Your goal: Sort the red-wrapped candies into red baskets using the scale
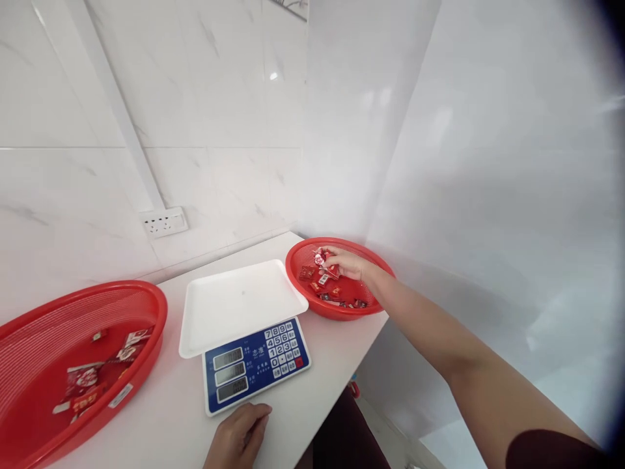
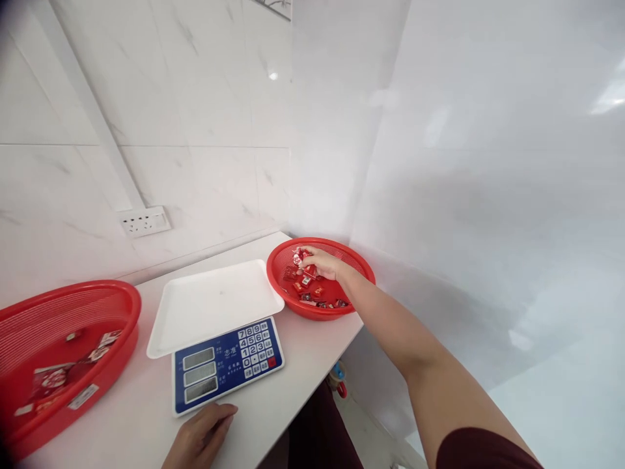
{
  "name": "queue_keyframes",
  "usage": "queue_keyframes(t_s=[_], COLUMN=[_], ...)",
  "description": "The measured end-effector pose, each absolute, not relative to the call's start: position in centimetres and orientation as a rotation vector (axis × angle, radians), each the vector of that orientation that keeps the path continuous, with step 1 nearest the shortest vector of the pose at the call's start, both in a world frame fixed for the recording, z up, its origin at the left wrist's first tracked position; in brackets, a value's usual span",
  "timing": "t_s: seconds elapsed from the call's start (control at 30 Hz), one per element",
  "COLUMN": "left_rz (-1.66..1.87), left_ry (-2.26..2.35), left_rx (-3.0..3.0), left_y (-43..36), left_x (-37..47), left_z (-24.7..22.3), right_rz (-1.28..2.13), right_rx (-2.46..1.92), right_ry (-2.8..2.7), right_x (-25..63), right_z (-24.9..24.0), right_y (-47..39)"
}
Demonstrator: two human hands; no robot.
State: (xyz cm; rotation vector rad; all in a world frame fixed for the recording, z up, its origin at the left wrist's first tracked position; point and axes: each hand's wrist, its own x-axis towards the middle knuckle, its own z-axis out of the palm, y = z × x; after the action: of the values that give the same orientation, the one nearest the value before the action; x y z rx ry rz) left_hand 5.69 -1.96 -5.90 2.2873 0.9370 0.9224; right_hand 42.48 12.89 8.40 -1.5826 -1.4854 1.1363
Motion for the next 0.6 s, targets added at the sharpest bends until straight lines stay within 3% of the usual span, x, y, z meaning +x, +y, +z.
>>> queue_keyframes(t_s=[0.17, 0.27, 0.43, 0.6], left_rz=[0.831, 0.812, 0.810, 0.830], left_ry=[1.052, 1.086, 1.118, 1.094], left_rx=[2.241, 2.244, 2.249, 2.248], left_y=[-2.7, -2.7, -2.6, -2.5], left_x=[5.7, 5.6, 5.4, 5.2], left_z=[-4.8, -4.6, -4.9, -5.2], right_rz=[1.517, 1.513, 1.068, 0.629], right_rx=[-1.252, -1.321, -1.542, -1.813], right_ry=[-1.543, -1.614, -1.800, -1.884], right_x=[35.6, 32.2, 29.9, 34.2], right_z=[10.1, 10.1, 9.6, 9.8], right_y=[13.7, 14.1, 15.0, 15.8])
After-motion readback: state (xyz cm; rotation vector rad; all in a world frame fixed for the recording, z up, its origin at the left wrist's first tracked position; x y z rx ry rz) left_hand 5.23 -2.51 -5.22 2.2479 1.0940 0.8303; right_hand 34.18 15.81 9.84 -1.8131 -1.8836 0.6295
